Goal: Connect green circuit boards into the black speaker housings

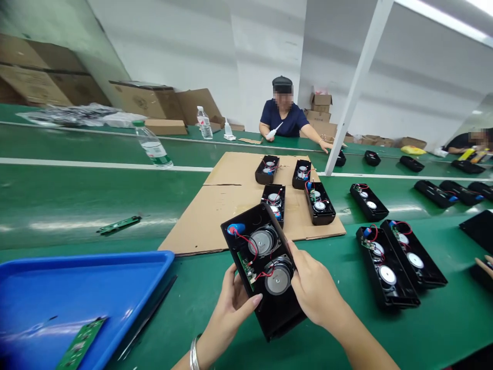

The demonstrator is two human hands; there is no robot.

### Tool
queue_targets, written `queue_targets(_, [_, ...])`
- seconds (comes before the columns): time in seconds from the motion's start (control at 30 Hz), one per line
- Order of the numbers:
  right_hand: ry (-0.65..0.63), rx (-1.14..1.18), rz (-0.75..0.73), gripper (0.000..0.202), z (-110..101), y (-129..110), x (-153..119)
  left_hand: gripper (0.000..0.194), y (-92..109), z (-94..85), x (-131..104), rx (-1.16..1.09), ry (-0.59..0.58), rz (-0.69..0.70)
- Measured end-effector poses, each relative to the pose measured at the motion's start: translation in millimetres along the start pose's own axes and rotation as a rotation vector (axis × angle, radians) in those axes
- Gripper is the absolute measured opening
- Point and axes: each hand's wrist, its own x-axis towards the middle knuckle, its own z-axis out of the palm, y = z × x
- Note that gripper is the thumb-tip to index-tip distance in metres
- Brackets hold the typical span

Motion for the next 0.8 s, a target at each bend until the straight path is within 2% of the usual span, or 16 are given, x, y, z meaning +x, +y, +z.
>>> queue_targets(0.23, [0.004, 0.005, 0.041, 0.058, -9, 5, -14, 0.075, -8, 9.2, -3, 0.010, -0.051, -0.009])
queue_targets(0.5, [-0.011, 0.207, 0.021, 0.051, -8, 15, -15, 0.074, -3, 9.9, -6, 0.004, -0.031, -0.016])
queue_targets(0.67, [-0.004, 0.361, 0.041, 0.049, 2, 20, -9, 0.078, -10, 3.0, -3, 0.008, 0.032, -0.005])
queue_targets(0.8, [0.029, 0.449, 0.055, 0.048, 25, 20, 3, 0.076, -24, -14.2, 7, 0.017, 0.142, 0.017])
